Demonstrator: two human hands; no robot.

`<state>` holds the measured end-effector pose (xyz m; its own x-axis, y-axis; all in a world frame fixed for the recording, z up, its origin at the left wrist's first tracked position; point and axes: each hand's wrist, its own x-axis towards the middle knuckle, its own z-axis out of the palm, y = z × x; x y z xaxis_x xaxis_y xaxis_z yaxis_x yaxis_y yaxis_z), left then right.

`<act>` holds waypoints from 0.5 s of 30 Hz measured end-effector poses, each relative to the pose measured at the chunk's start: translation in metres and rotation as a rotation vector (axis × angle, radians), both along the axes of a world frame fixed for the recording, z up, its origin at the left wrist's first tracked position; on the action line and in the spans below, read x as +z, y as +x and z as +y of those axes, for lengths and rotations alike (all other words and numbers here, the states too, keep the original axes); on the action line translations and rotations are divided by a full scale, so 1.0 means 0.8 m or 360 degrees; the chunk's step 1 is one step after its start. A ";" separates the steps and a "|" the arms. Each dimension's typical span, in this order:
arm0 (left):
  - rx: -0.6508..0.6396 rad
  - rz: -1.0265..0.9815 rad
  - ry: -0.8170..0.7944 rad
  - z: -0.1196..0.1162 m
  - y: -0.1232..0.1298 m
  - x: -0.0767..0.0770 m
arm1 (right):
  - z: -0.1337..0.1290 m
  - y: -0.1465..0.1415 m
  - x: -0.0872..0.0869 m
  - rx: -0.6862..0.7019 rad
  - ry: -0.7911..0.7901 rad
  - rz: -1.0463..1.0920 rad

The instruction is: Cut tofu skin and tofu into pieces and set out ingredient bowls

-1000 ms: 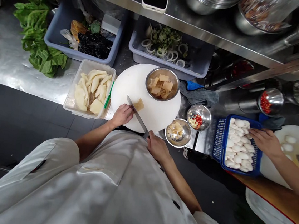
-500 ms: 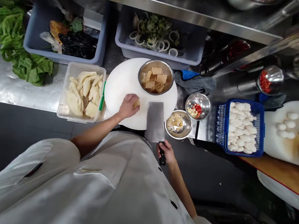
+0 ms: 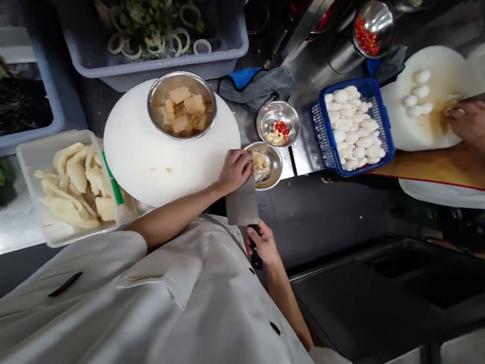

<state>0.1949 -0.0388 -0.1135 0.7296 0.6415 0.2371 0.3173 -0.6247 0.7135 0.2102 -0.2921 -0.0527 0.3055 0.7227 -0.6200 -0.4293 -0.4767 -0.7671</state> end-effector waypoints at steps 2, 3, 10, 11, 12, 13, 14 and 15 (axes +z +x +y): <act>-0.0208 0.0029 -0.0038 -0.005 0.058 -0.007 | -0.047 0.007 0.012 -0.0199 -0.0088 -0.0052; -0.0294 0.0053 -0.0062 -0.004 0.079 -0.009 | -0.068 0.009 0.016 -0.0285 -0.0123 -0.0069; -0.0347 0.0266 0.0208 0.051 -0.023 0.008 | -0.125 0.045 0.019 -0.0358 -0.0144 -0.0179; -0.0301 0.0343 0.0279 0.064 -0.069 0.013 | -0.117 0.055 0.015 -0.0256 -0.0128 -0.0160; -0.0189 0.0435 0.0336 0.076 -0.117 0.017 | -0.104 0.064 0.010 -0.0131 -0.0115 -0.0119; -0.0002 0.0519 0.0380 0.088 -0.164 0.021 | -0.088 0.073 0.004 0.0007 -0.0103 -0.0064; 0.0210 0.0590 0.0411 0.098 -0.208 0.024 | -0.069 0.079 -0.003 0.0153 -0.0090 -0.0005; 0.0370 0.0643 0.0421 0.106 -0.247 0.026 | -0.046 0.083 -0.011 0.0295 -0.0074 0.0048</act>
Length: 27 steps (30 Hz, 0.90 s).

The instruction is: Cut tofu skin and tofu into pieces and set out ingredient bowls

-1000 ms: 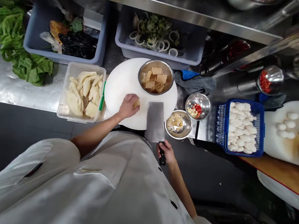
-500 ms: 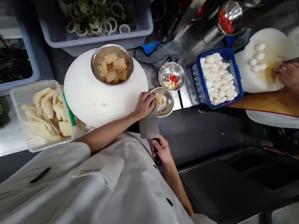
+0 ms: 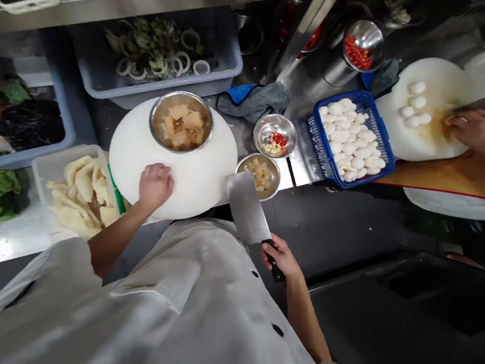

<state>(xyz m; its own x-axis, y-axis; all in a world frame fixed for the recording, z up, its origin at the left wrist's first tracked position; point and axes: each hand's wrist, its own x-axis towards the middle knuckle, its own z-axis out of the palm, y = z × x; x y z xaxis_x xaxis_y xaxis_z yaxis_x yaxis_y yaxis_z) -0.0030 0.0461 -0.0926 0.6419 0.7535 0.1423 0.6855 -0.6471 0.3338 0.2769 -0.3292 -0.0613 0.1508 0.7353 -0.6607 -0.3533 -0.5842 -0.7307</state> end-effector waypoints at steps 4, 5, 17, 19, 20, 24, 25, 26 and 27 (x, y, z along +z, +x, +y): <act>0.0249 -0.0040 -0.0166 0.003 -0.087 0.001 | 0.101 -0.021 -0.027 0.0401 0.0107 0.0152; 0.0246 -0.0091 -0.0259 -0.003 -0.091 -0.001 | 0.125 -0.035 -0.030 0.0452 0.0138 0.0172; 0.0191 -0.0397 -0.0315 -0.068 0.023 -0.017 | 0.151 -0.084 0.012 0.0517 0.0164 -0.0085; -0.0138 -0.0390 -0.0319 -0.080 0.089 -0.012 | 0.096 -0.056 0.021 0.0305 0.0105 -0.0219; -0.0328 -0.0385 -0.0304 -0.086 0.126 -0.009 | 0.066 -0.043 0.027 0.0185 0.0067 -0.0284; -0.0895 -0.0196 -0.0122 -0.099 0.248 0.006 | -0.035 -0.011 0.058 -0.0273 -0.0071 -0.0444; -0.0933 -0.0177 -0.0083 -0.100 0.261 0.009 | -0.049 -0.008 0.064 -0.0351 -0.0085 -0.0460; -0.0935 -0.0195 -0.0051 -0.101 0.264 0.013 | -0.059 -0.007 0.069 -0.0398 -0.0093 -0.0475; -0.0896 -0.0254 -0.0027 -0.101 0.256 0.016 | -0.063 -0.007 0.071 -0.0414 -0.0097 -0.0497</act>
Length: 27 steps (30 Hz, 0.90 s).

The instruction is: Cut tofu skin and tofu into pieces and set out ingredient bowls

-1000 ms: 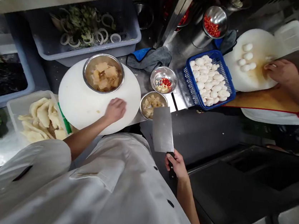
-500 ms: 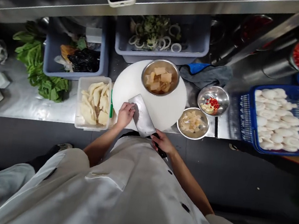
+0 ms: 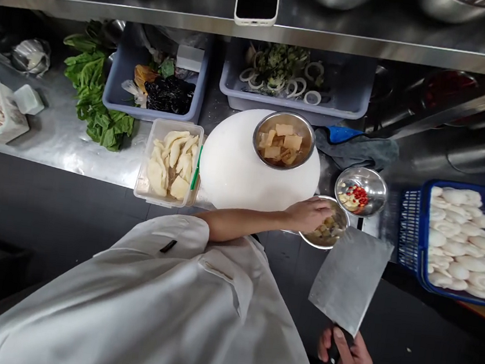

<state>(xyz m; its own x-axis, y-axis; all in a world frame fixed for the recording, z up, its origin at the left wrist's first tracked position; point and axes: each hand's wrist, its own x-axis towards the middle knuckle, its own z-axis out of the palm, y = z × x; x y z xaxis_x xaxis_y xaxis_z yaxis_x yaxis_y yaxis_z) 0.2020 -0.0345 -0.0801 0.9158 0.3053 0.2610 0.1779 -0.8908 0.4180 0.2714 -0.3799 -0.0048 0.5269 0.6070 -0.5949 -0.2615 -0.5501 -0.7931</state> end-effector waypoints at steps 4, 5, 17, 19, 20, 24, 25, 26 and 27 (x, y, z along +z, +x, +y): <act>0.0497 -0.0332 -0.0163 0.019 -0.128 0.000 | 0.030 -0.002 -0.008 0.0299 -0.0047 -0.0175; 0.0742 -0.0371 -0.0221 0.028 -0.177 -0.001 | 0.048 -0.004 -0.012 0.0456 -0.0064 -0.0233; 0.2463 0.0776 -0.0848 0.041 -0.497 -0.039 | 0.306 -0.083 -0.042 0.1879 0.0032 -0.1442; 0.2527 0.0750 -0.0867 0.039 -0.499 -0.047 | 0.320 -0.081 -0.043 0.1939 -0.0004 -0.1522; 0.2558 0.0738 -0.0870 0.041 -0.500 -0.049 | 0.324 -0.079 -0.043 0.1954 -0.0020 -0.1543; 0.2740 0.0689 -0.0860 0.061 -0.511 -0.054 | 0.327 -0.071 -0.046 0.1950 -0.0004 -0.1547; 0.2810 0.0664 -0.0871 0.067 -0.515 -0.053 | 0.326 -0.071 -0.046 0.1954 0.0005 -0.1547; 0.2879 0.0639 -0.0884 0.073 -0.520 -0.053 | 0.325 -0.071 -0.047 0.1964 0.0008 -0.1552; 0.2938 0.0622 -0.0896 0.080 -0.524 -0.052 | 0.324 -0.071 -0.048 0.1978 0.0004 -0.1559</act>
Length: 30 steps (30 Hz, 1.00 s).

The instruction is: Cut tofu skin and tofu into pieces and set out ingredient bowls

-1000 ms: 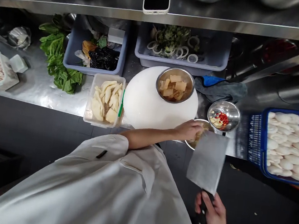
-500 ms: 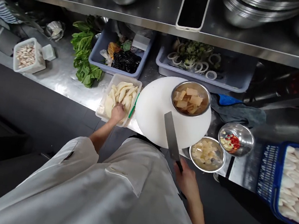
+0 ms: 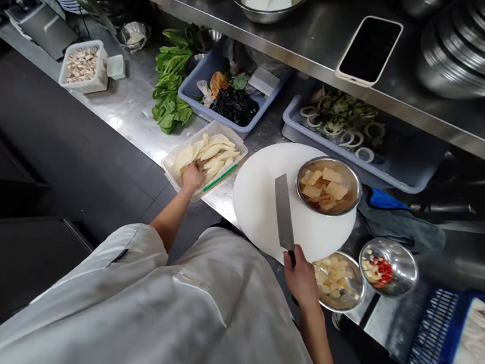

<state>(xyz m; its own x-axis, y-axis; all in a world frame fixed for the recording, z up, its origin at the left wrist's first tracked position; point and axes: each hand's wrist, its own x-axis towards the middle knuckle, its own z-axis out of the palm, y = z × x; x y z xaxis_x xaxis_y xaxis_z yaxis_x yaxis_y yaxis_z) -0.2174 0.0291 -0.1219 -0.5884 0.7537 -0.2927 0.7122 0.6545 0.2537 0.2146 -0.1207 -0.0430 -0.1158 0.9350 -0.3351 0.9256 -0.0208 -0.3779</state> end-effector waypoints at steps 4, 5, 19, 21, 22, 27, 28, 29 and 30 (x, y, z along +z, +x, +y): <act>-0.0041 0.0010 -0.0106 0.019 -0.016 0.000 | -0.001 0.000 -0.002 0.0005 0.0000 -0.0027; -0.0085 0.0000 -0.0139 0.022 -0.020 0.000 | 0.000 0.000 -0.002 0.0002 0.0003 -0.0024; -0.0730 -0.0177 -0.0317 0.053 -0.077 0.111 | 0.003 0.002 0.003 0.0029 -0.0018 0.0032; -0.0804 -0.0281 -0.0359 0.056 -0.084 0.142 | 0.002 0.002 0.002 0.0020 -0.0003 0.0041; -0.0820 -0.0367 -0.0356 0.056 -0.084 0.157 | 0.001 0.001 0.001 0.0010 0.0004 0.0045; -0.0859 -0.0609 -0.0031 0.054 -0.014 0.182 | -0.003 0.001 0.000 -0.0112 0.0021 0.0172; -0.0894 -0.0629 0.0089 0.055 0.014 0.174 | -0.006 0.002 0.001 -0.0145 0.0019 0.0211; -0.0939 -0.0658 0.0198 0.055 0.046 0.161 | -0.009 0.003 0.003 -0.0178 0.0019 0.0244; -0.0997 -0.0690 0.0274 0.055 0.079 0.145 | -0.013 0.004 0.006 -0.0206 0.0025 0.0270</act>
<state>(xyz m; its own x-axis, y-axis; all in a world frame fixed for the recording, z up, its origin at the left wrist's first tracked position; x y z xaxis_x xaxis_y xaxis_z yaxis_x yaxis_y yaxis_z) -0.1545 0.0730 -0.0055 0.1021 0.9633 -0.2481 0.7501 0.0893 0.6553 0.2178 -0.1313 -0.0382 -0.0477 0.9507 -0.3064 0.8387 -0.1284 -0.5292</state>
